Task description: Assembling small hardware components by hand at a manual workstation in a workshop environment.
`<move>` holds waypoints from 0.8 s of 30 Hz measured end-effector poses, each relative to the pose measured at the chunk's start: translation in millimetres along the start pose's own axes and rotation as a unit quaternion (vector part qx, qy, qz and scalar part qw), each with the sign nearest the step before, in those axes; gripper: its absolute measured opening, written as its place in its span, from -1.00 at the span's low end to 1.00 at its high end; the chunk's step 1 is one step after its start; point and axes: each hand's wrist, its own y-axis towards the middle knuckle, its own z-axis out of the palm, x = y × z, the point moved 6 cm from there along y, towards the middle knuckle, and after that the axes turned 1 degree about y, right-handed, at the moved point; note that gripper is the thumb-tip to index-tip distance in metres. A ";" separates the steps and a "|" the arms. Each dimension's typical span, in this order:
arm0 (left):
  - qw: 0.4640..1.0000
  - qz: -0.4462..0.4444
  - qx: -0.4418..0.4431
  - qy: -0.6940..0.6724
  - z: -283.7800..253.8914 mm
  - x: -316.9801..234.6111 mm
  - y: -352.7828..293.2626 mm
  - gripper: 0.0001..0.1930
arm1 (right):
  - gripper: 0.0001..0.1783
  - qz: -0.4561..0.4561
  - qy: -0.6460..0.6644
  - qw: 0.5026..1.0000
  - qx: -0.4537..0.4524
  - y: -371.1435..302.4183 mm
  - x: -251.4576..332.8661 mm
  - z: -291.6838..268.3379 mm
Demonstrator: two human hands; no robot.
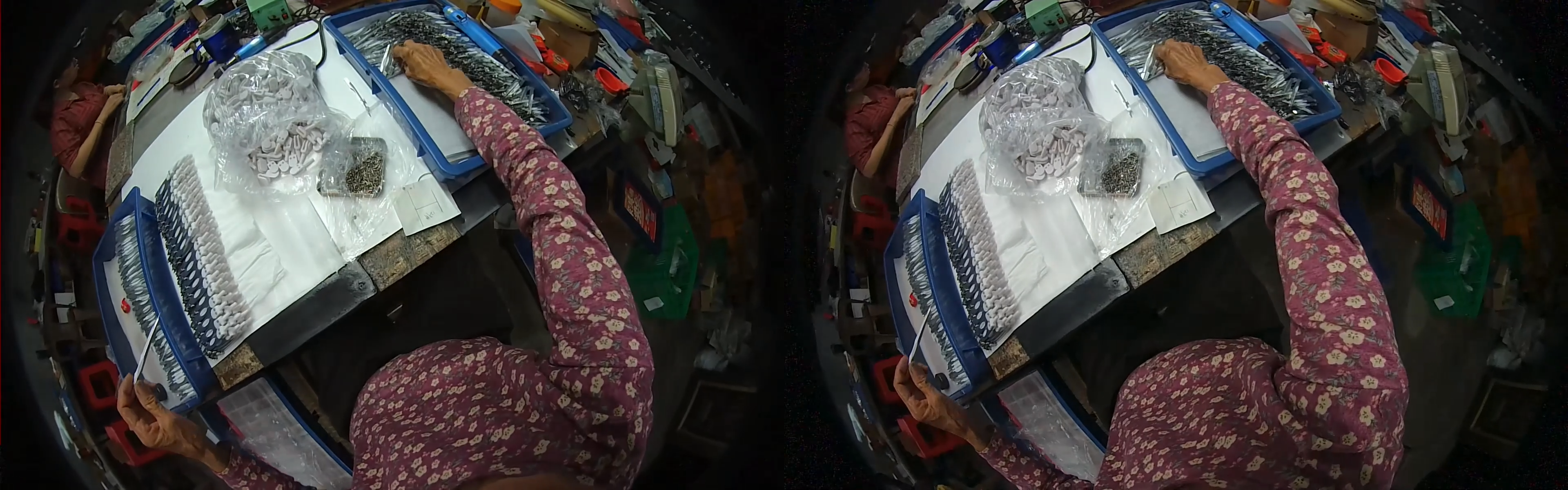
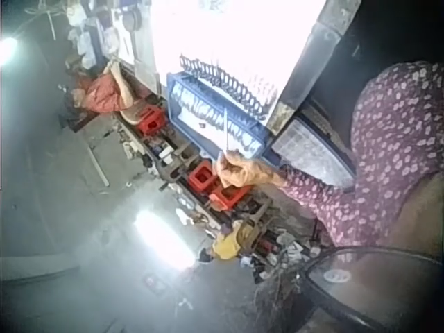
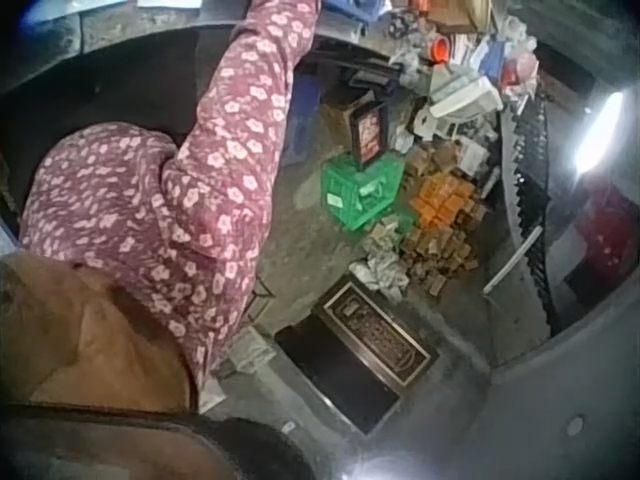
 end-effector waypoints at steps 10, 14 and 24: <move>0.980 0.015 0.075 -0.185 17.0 -28.4 -20.7 -0.82 | -0.84 -0.083 -0.032 0.995 0.045 -2.9 19.7 -8.8; 0.974 0.006 0.085 -0.212 17.6 -34.8 -29.7 -0.84 | -0.79 -0.061 -0.001 0.998 0.025 -7.2 19.4 -8.9; 0.934 -0.010 0.146 -0.326 26.6 -44.0 -41.8 -0.87 | -0.68 -0.034 -0.043 0.994 0.093 -3.7 21.9 -3.8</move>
